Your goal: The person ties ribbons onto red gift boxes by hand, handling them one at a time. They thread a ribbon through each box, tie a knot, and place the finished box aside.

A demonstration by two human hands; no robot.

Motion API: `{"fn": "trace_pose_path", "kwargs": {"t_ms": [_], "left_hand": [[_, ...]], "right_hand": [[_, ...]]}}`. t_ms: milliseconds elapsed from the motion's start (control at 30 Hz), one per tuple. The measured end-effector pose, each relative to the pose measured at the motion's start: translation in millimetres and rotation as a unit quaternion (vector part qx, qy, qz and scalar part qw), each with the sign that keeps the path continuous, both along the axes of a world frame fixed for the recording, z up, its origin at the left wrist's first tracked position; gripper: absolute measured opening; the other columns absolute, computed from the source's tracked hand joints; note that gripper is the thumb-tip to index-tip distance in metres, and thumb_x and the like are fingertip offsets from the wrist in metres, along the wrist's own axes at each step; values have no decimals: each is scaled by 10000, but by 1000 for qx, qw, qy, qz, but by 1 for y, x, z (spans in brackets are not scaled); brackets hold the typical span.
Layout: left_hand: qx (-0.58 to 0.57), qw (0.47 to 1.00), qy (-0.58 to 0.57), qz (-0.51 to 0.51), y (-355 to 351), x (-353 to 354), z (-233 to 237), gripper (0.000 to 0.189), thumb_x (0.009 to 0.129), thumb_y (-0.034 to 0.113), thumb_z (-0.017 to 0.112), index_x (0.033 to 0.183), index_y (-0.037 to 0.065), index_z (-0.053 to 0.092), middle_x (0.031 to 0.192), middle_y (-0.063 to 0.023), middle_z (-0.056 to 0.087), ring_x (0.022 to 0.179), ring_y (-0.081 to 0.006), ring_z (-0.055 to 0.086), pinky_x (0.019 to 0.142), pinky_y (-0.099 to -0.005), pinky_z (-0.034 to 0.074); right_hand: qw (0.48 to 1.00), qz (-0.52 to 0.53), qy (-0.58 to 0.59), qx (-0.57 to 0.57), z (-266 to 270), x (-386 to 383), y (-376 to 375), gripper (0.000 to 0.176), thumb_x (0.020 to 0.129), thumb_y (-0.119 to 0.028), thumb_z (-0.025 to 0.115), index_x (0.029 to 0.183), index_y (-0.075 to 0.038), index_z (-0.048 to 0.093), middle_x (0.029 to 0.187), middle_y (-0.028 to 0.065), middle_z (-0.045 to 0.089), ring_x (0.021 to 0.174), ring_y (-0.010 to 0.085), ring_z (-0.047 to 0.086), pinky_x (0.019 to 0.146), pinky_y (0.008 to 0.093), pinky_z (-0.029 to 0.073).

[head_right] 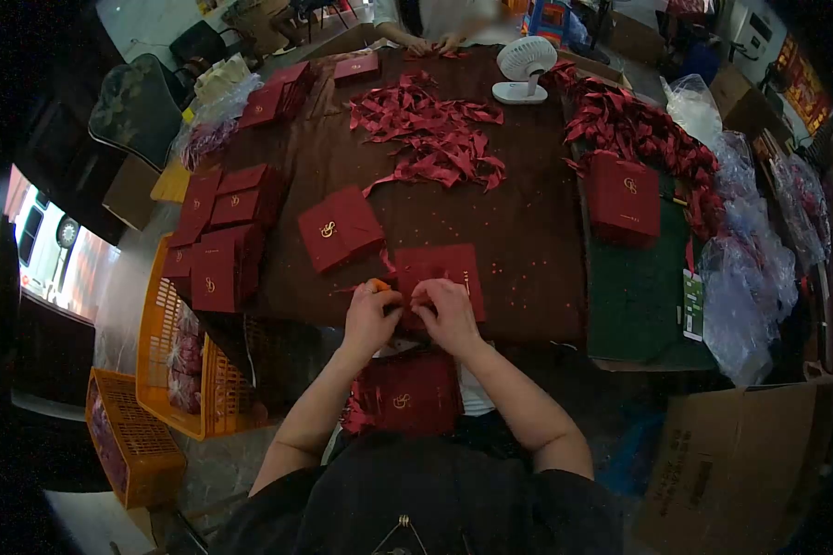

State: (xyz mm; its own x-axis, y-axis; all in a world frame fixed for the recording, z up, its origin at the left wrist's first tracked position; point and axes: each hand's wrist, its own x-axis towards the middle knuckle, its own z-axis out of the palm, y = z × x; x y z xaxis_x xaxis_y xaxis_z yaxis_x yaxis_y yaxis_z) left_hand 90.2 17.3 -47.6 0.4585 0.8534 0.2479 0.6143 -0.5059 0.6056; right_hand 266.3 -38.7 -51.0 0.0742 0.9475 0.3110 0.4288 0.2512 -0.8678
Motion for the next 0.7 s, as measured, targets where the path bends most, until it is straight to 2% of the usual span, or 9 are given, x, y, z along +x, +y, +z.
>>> {"fn": "trace_pose_path", "kwargs": {"t_ms": [33, 100, 133, 267, 367, 400, 500, 600, 700], "left_hand": [[38, 999, 9, 9, -2, 1, 1, 155, 769, 136, 740, 921, 102, 737, 989, -137, 616, 1022, -351, 569, 850, -437, 512], [89, 996, 31, 6, -5, 0, 6, 149, 771, 134, 737, 916, 101, 727, 988, -138, 613, 1013, -357, 567, 832, -439, 518], [138, 989, 51, 3, -7, 1, 9, 144, 772, 132, 734, 911, 99, 718, 987, -138, 609, 1004, -363, 565, 814, -441, 524], [155, 979, 88, 102, 6, -45, 23, 116, 820, 81, 706, 930, 112, 728, 1009, -148, 576, 1028, -377, 544, 765, -474, 530], [132, 980, 107, 102, 4, -83, 17, 52, 885, 125, 693, 917, 86, 709, 986, -170, 558, 1013, -388, 537, 785, -488, 519], [151, 977, 111, 101, 1, -86, 9, 66, 842, 139, 713, 901, 109, 708, 988, -144, 593, 1002, -376, 545, 784, -463, 514], [134, 978, 53, 151, -5, -92, 13, 133, 850, 127, 711, 983, 112, 719, 999, -143, 599, 988, -373, 549, 806, -458, 500], [178, 967, 25, 179, -23, -87, 25, 234, 850, 117, 712, 1085, 115, 712, 1017, -138, 614, 974, -374, 555, 835, -450, 484], [172, 985, -26, 5, -55, -72, 42, 340, 828, 119, 731, 1165, 122, 692, 1051, -126, 637, 984, -354, 571, 866, -449, 476]], "right_hand": [[1000, 0, 1, -1, 1, 3, -3, 261, 756, -57, 759, 979, -79, 626, 977, 74, 663, 983, 283, 608, 956, 435, 423], [987, -21, -111, 114, 7, 10, -5, 344, 741, -28, 770, 1041, -78, 610, 1160, 104, 627, 1147, 322, 541, 990, 436, 446], [988, -37, -115, 93, 8, 14, -7, 411, 723, -29, 789, 1081, -81, 594, 1310, 119, 555, 1252, 349, 462, 1002, 443, 451], [987, -131, -78, 53, 0, 25, -12, 410, 724, -64, 792, 1089, -78, 606, 1336, 132, 541, 1275, 351, 452, 1081, 459, 393], [985, -58, -157, 51, -21, 37, -8, 420, 752, -146, 790, 1140, -101, 638, 1345, 127, 563, 1314, 358, 428, 1078, 484, 375], [985, -56, -155, 50, -13, 38, -14, 420, 752, -146, 790, 1140, -101, 638, 1345, 127, 563, 1314, 358, 428, 1078, 484, 375], [939, 68, -335, 25, 25, 45, -29, 583, 745, -306, 793, 1291, -187, 626, 1473, 106, 483, 1324, 352, 423, 1082, 566, 322], [897, 108, -429, 6, 31, 32, -49, 619, 740, -352, 800, 1315, -207, 621, 1484, 107, 463, 1286, 353, 443, 1052, 515, 356], [890, 169, -423, 31, 30, 1, -83, 627, 766, -434, 754, 1336, -214, 612, 1451, 112, 495, 1212, 326, 478, 999, 497, 393]]}}
